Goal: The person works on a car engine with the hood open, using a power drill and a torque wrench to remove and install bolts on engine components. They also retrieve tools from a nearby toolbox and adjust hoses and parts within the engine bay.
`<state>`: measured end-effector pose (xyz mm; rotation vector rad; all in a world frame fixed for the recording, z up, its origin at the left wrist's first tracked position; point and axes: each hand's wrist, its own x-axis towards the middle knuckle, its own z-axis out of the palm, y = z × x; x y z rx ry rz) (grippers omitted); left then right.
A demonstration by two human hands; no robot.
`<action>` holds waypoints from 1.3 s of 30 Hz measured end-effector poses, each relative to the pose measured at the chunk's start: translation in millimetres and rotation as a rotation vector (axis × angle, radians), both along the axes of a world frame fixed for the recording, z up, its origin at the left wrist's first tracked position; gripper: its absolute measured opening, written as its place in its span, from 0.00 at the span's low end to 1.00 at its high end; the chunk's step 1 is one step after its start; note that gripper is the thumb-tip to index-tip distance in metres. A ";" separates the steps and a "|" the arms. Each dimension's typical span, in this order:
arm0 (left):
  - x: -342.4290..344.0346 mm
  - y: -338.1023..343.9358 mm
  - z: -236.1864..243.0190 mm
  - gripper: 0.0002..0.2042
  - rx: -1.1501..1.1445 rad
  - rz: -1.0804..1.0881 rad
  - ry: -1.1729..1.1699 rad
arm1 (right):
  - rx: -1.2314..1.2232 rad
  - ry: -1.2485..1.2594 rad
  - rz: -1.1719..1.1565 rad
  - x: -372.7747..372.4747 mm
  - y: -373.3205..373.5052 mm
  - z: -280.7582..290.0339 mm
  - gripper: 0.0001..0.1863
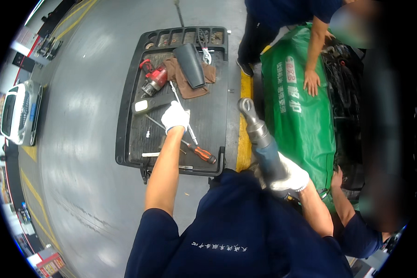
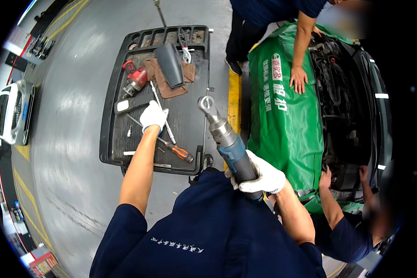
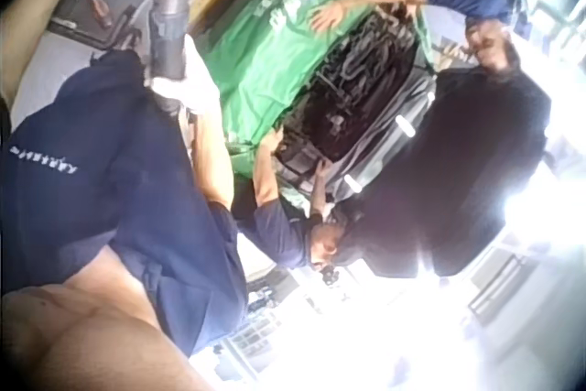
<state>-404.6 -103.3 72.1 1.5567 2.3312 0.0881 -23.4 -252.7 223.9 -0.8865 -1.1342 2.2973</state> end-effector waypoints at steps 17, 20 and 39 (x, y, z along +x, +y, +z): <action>146.3 -117.7 153.4 0.20 -0.050 -0.058 -1.497 | 0.175 0.170 -0.482 38.8 6.7 4.4 0.48; 165.6 -132.7 140.3 0.20 -0.040 -0.288 -1.391 | 0.104 0.388 -0.490 46.2 10.8 11.7 0.46; 298.5 -78.4 243.9 0.18 0.109 -0.713 -1.103 | 0.649 -0.387 -0.447 176.4 -88.2 43.3 0.41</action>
